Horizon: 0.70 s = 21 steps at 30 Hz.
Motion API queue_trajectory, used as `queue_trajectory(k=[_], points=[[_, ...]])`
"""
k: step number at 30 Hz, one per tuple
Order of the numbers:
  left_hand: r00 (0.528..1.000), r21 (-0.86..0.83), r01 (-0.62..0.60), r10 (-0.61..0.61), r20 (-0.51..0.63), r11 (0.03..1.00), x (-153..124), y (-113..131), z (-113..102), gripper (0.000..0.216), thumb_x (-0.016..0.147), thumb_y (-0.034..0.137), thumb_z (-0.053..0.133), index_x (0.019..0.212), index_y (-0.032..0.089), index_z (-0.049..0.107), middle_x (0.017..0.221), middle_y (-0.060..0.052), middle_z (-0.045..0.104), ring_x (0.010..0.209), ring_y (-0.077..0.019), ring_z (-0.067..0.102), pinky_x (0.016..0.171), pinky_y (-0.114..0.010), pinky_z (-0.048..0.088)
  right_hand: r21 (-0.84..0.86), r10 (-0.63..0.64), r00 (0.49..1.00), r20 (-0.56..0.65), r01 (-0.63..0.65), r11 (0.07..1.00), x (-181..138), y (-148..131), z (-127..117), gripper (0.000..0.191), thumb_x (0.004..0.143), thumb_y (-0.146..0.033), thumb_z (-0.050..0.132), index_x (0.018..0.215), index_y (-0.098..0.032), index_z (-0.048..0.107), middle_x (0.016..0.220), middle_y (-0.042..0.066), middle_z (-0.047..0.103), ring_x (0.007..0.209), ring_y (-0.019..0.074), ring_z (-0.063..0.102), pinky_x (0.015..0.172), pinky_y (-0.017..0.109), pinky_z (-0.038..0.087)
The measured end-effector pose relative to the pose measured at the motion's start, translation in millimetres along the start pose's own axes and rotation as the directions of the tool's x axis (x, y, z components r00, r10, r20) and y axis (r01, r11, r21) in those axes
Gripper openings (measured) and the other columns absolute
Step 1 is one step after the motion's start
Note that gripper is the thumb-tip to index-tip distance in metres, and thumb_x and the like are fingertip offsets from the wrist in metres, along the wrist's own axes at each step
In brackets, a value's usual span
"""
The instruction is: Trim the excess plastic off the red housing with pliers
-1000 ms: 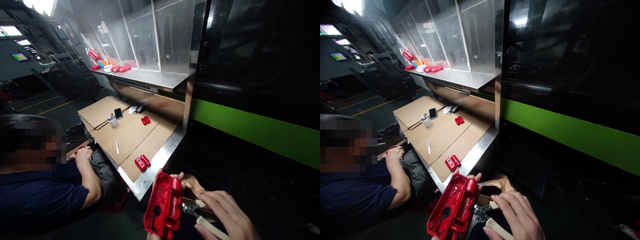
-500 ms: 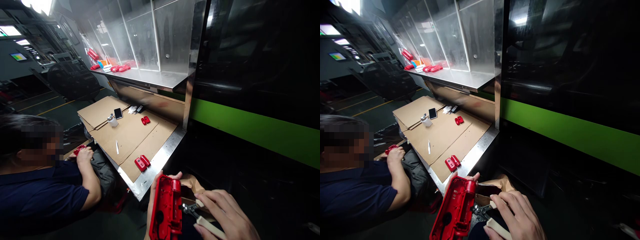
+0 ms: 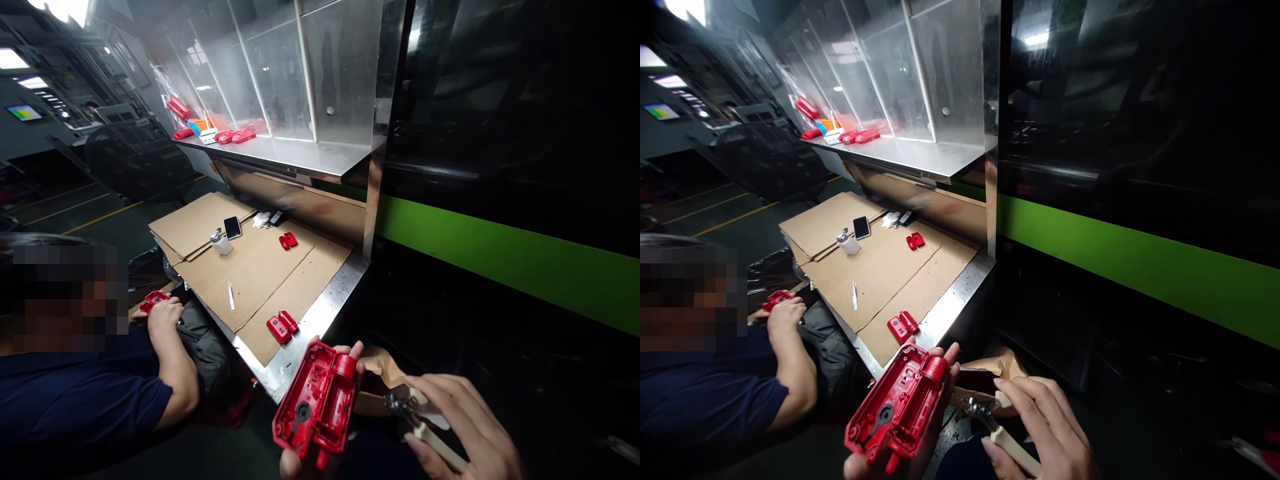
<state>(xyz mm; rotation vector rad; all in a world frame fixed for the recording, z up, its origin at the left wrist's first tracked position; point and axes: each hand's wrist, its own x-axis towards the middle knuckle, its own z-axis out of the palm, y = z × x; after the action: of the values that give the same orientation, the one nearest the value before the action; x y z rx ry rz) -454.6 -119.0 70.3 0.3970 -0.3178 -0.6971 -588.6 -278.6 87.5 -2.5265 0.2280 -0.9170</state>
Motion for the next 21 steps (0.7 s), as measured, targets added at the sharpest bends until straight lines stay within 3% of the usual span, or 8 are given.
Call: queue_trajectory(k=[4, 14, 18, 21], points=[[0.995, -0.102, -0.027, 0.016, -0.1, 0.994, -1, -7, 2, 0.12, 0.059, 0.086, 0.07, 0.15, 0.012, 0.044, 0.15, -0.029, 0.045, 0.143, -0.0501, 0.03, 0.12, -0.053, 0.034, -0.015, 0.027, 0.999, -0.02, -0.028, 1.0, -2, 5, -2, 0.044, 0.097, -0.041, 0.059, 0.131, -0.013, 0.058, 0.113, 0.013, 0.064, 0.109, 0.0223, 0.061, 0.082, 0.028, 0.062], [0.997, -0.187, -0.076, 0.069, -0.047, 0.979, 2, -12, 4, 0.121, 0.065, 0.093, 0.056, 0.15, 0.009, 0.042, 0.15, -0.033, 0.042, 0.143, -0.0503, 0.029, 0.118, -0.052, 0.039, 0.017, 0.063, 0.998, -0.013, -0.063, 0.998, -3, 1, -2, 0.046, 0.098, -0.046, 0.057, 0.132, -0.015, 0.058, 0.113, 0.012, 0.066, 0.107, 0.0225, 0.064, 0.081, 0.028, 0.063], [0.998, -0.076, 0.016, -0.02, -0.053, 0.997, -3, -6, 3, 0.111, 0.063, 0.083, 0.071, 0.15, 0.021, 0.044, 0.153, -0.023, 0.043, 0.147, -0.0441, 0.027, 0.122, -0.05, 0.032, 0.035, 0.118, 0.993, -0.01, -0.117, 0.992, 0, -1, -3, 0.045, 0.1, -0.048, 0.054, 0.131, -0.017, 0.057, 0.113, 0.011, 0.066, 0.108, 0.0227, 0.063, 0.082, 0.03, 0.061], [0.986, 0.088, 0.119, -0.107, -0.124, 0.989, -4, 3, -10, 0.11, 0.045, 0.063, 0.094, 0.144, 0.035, 0.053, 0.155, -0.008, 0.046, 0.151, -0.0406, 0.017, 0.126, -0.05, 0.021, 0.02, 0.058, 0.998, -0.003, -0.058, 0.998, 8, 0, -7, 0.042, 0.099, -0.045, 0.055, 0.129, -0.016, 0.059, 0.11, 0.011, 0.066, 0.105, 0.0213, 0.063, 0.082, 0.028, 0.06]])
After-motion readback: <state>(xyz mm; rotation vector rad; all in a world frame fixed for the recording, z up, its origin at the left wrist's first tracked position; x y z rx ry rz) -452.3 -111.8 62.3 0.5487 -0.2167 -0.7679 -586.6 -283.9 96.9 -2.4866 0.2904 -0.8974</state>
